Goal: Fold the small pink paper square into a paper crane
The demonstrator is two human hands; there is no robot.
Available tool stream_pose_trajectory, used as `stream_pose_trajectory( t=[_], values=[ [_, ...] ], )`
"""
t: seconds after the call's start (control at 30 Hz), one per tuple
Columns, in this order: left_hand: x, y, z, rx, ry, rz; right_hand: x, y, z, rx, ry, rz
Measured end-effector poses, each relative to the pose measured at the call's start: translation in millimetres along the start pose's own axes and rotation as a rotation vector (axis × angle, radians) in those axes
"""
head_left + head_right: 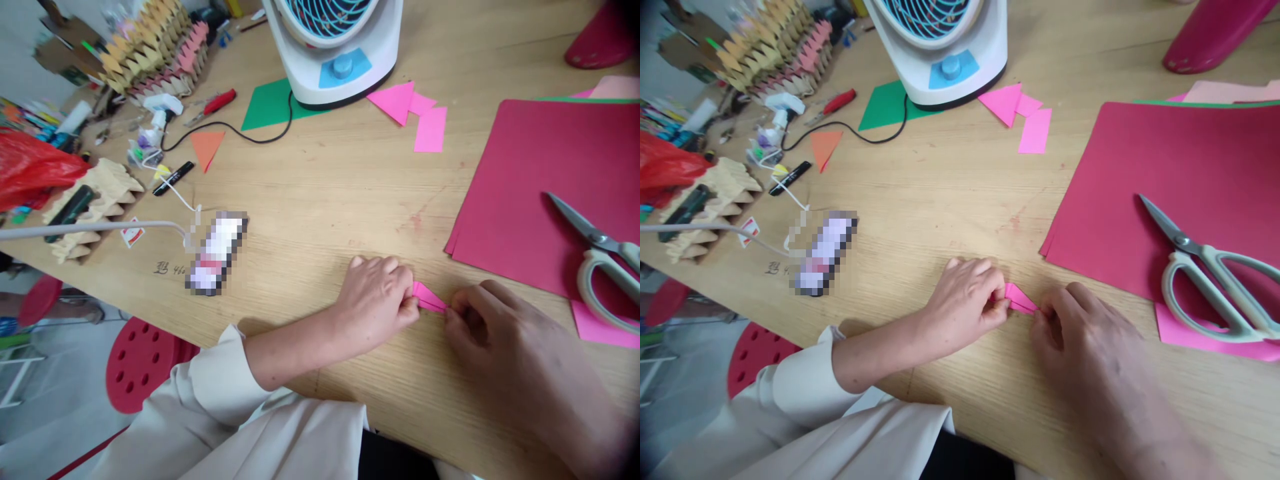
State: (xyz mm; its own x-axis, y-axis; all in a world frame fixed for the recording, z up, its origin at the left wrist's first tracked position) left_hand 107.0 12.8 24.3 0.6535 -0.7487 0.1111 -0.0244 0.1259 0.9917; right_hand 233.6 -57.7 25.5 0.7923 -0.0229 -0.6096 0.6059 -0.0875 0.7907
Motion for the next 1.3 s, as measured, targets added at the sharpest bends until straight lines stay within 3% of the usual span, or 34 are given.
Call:
stream_pose_trajectory(
  t=[0.2, 0.33, 0.43, 0.67, 1.3],
  values=[
    [0, -0.9, 0, 0.006, 0.001, 0.0, 10, 7, 24, -0.017, 0.117, -0.131],
    [0, -0.3, 0, 0.004, 0.0, -0.006, -4, 0, 48, -0.098, 0.405, -0.002],
    [0, 0.5, -1, 0.0, -0.002, -0.009, -14, -8, 52, -0.126, 0.492, 0.105],
    [0, -0.2, -1, -0.011, 0.003, 0.013, -19, -12, 44, -0.117, 0.471, 0.168],
    [0, 0.1, -1, -0.011, 0.004, -0.005, -9, -5, 60, -0.082, 0.462, 0.275]
  ],
)
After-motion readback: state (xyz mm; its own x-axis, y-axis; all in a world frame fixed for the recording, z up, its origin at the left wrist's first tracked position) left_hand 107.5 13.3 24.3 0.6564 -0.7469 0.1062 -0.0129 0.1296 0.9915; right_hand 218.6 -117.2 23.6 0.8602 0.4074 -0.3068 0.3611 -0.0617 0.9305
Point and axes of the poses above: each hand's wrist, its own z-axis away from the middle knuckle, its own y-axis out of the back of the hand, x = y × z, the point moved 7 cm from there along -z, towards the middle knuckle, and after that the axes turned 15 degrees about -z, right-handed, at the moved point
